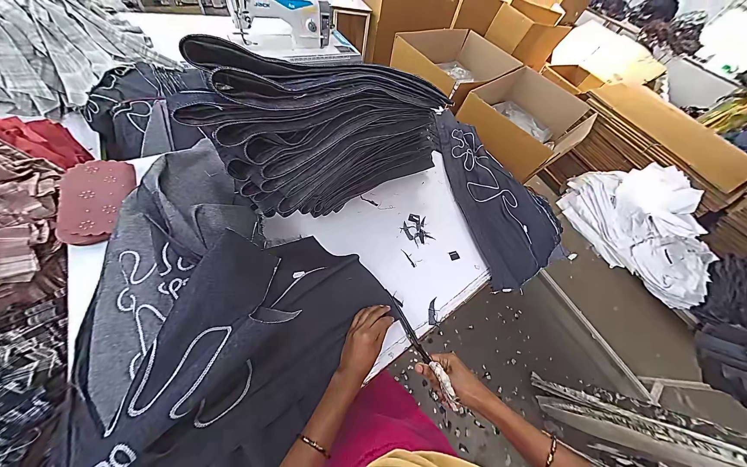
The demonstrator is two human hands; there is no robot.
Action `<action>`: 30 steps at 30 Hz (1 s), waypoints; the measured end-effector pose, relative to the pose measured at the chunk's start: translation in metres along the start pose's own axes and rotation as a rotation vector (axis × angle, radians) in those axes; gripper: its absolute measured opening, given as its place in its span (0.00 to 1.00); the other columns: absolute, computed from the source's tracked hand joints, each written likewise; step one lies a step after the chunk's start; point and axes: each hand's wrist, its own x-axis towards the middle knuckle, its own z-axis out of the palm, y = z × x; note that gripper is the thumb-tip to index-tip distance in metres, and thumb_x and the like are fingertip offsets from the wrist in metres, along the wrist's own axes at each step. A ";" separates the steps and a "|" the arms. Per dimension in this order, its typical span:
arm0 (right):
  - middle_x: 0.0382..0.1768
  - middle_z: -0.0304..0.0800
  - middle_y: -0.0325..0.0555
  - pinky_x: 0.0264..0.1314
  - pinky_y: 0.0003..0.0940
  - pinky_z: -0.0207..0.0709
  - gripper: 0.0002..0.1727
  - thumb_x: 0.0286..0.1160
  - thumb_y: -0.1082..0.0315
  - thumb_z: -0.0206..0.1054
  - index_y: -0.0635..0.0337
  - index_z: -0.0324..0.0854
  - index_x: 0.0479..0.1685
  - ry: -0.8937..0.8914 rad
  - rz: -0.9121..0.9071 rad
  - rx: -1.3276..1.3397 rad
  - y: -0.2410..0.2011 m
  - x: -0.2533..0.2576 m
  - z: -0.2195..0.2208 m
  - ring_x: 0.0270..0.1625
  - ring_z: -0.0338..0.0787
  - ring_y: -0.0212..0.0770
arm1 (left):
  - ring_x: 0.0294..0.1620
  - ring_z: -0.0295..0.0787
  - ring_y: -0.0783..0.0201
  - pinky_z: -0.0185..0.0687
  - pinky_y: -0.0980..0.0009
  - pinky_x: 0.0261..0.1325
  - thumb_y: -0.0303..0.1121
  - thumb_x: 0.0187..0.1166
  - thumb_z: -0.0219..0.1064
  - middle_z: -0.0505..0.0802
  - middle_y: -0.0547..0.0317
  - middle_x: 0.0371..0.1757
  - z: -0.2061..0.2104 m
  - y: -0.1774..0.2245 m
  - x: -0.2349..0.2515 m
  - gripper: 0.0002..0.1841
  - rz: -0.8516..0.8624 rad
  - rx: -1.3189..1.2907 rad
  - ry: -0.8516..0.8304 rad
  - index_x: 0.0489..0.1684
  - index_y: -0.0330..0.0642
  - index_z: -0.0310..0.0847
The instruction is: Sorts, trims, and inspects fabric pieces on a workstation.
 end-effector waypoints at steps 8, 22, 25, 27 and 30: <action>0.36 0.91 0.56 0.52 0.52 0.82 0.19 0.83 0.56 0.66 0.67 0.85 0.50 0.247 -0.041 -0.646 -0.067 0.034 -0.010 0.41 0.91 0.51 | 0.68 0.90 0.44 0.80 0.50 0.74 0.25 0.78 0.66 0.95 0.46 0.61 -0.004 0.007 0.001 0.10 -0.077 -0.013 -0.010 0.46 0.35 0.95; 0.66 0.92 0.49 0.83 0.57 0.70 0.31 0.65 0.57 0.81 0.58 0.87 0.70 -0.009 -1.000 -0.852 -0.129 0.013 0.034 0.73 0.88 0.50 | 0.52 0.96 0.51 0.89 0.53 0.59 0.28 0.78 0.68 0.98 0.50 0.46 -0.084 0.092 -0.015 0.09 -0.277 0.032 0.287 0.45 0.37 0.95; 0.44 1.00 0.41 0.58 0.39 0.90 0.10 0.73 0.65 0.72 0.57 0.97 0.45 0.142 -1.183 -0.791 -0.131 0.001 0.038 0.48 0.98 0.36 | 0.44 0.95 0.58 0.89 0.61 0.52 0.38 0.78 0.70 0.97 0.56 0.37 -0.091 0.128 -0.041 0.10 -0.076 0.094 0.366 0.36 0.42 0.93; 0.42 0.99 0.39 0.54 0.23 0.89 0.09 0.74 0.66 0.71 0.59 0.96 0.43 0.101 -1.222 -0.689 -0.135 -0.024 0.033 0.45 0.96 0.25 | 0.44 0.96 0.58 0.90 0.59 0.53 0.38 0.83 0.67 0.98 0.51 0.39 -0.097 0.154 -0.068 0.16 -0.286 -0.210 0.131 0.43 0.32 0.93; 0.42 0.99 0.36 0.54 0.17 0.86 0.08 0.75 0.65 0.73 0.57 0.95 0.44 -0.086 -1.201 -0.657 -0.131 -0.064 0.019 0.46 0.95 0.20 | 0.50 0.96 0.57 0.89 0.59 0.55 0.46 0.94 0.30 0.96 0.45 0.51 -0.100 0.146 -0.098 0.35 -0.766 -0.921 0.127 0.69 0.21 0.73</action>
